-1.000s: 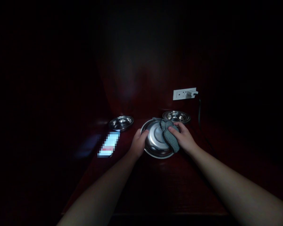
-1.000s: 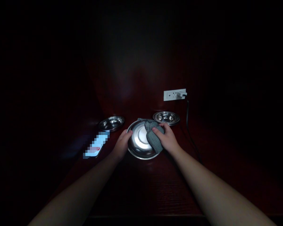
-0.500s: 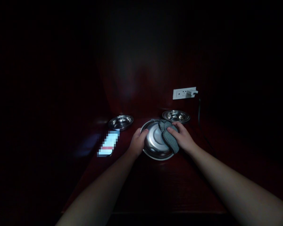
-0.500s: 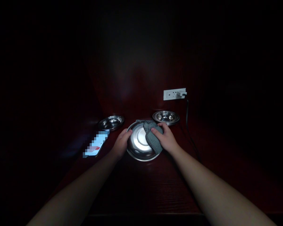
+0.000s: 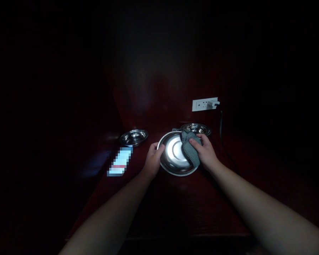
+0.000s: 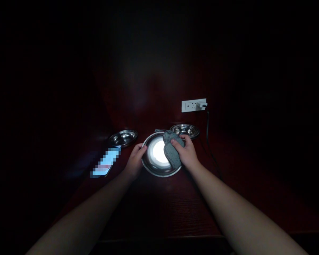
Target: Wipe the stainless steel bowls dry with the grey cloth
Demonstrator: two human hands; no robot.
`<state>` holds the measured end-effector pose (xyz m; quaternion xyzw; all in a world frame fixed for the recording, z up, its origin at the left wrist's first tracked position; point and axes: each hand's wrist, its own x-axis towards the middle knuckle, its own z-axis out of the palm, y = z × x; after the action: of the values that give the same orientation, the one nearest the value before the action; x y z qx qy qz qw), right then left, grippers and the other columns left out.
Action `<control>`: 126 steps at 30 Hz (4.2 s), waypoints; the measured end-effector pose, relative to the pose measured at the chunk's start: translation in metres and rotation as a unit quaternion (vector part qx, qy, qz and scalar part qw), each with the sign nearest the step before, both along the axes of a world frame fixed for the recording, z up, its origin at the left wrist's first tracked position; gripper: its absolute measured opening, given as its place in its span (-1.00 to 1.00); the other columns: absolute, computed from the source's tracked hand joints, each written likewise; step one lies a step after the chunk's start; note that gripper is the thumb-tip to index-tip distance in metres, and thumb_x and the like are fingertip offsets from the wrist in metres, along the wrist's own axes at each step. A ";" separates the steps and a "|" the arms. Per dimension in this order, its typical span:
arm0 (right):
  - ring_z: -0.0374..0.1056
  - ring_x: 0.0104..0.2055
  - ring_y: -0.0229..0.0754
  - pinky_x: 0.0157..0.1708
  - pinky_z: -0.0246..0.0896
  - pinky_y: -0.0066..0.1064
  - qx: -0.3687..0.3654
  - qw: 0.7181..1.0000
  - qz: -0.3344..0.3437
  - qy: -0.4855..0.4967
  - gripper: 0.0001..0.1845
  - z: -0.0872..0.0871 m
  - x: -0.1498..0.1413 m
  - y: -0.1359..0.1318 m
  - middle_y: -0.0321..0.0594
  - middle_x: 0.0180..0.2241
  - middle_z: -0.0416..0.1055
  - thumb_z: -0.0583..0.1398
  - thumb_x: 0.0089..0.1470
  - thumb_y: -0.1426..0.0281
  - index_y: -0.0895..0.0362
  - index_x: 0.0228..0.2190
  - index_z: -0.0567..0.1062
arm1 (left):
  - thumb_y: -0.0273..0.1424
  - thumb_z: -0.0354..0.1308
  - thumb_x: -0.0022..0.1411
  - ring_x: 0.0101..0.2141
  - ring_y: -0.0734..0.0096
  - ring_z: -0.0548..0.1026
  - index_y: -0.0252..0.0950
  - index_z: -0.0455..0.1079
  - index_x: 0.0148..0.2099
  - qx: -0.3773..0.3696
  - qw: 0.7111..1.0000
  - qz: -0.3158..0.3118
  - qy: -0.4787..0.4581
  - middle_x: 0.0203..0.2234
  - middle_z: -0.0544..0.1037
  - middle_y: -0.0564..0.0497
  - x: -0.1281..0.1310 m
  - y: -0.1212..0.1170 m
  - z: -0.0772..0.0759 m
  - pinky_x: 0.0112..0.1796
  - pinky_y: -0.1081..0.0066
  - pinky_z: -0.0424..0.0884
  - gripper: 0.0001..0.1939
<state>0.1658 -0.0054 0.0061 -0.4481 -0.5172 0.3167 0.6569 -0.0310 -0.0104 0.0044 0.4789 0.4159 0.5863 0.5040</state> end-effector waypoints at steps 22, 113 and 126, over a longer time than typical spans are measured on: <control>0.29 -0.37 -0.16 -0.36 0.21 -0.33 -0.034 0.998 0.029 -0.041 -0.55 -0.001 -0.002 -0.001 -0.32 -0.41 0.35 0.23 -0.16 0.03 0.06 -0.32 0.28 | -0.21 0.18 0.02 -0.24 0.24 0.42 -0.35 0.37 -0.16 0.027 0.998 -0.034 0.040 -0.29 0.49 -0.07 -0.002 -0.004 0.009 -0.15 0.29 0.28 -0.62; 0.31 -0.34 -0.14 -0.34 0.23 -0.30 -0.033 0.999 0.008 -0.023 -0.51 -0.004 0.000 0.003 -0.31 -0.39 0.36 0.23 -0.18 0.01 0.05 -0.31 0.27 | -0.21 0.25 -0.04 -0.30 0.30 0.45 -0.31 0.36 -0.13 -0.001 0.996 -0.081 -0.023 -0.35 0.49 -0.01 -0.003 0.005 0.001 -0.19 0.30 0.32 -0.57; 0.31 -0.37 -0.16 -0.37 0.21 -0.32 -0.038 0.998 0.046 -0.032 -0.56 0.002 -0.002 -0.004 -0.34 -0.41 0.35 0.24 -0.17 0.06 0.04 -0.31 0.26 | -0.20 0.22 0.00 -0.26 0.29 0.45 -0.33 0.39 -0.15 0.020 0.997 -0.077 0.002 -0.30 0.52 -0.05 -0.007 0.007 0.005 -0.17 0.32 0.29 -0.60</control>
<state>0.1636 -0.0098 0.0080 -0.4583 -0.5455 0.3512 0.6075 -0.0381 -0.0030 0.0096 0.5204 0.3668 0.5529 0.5375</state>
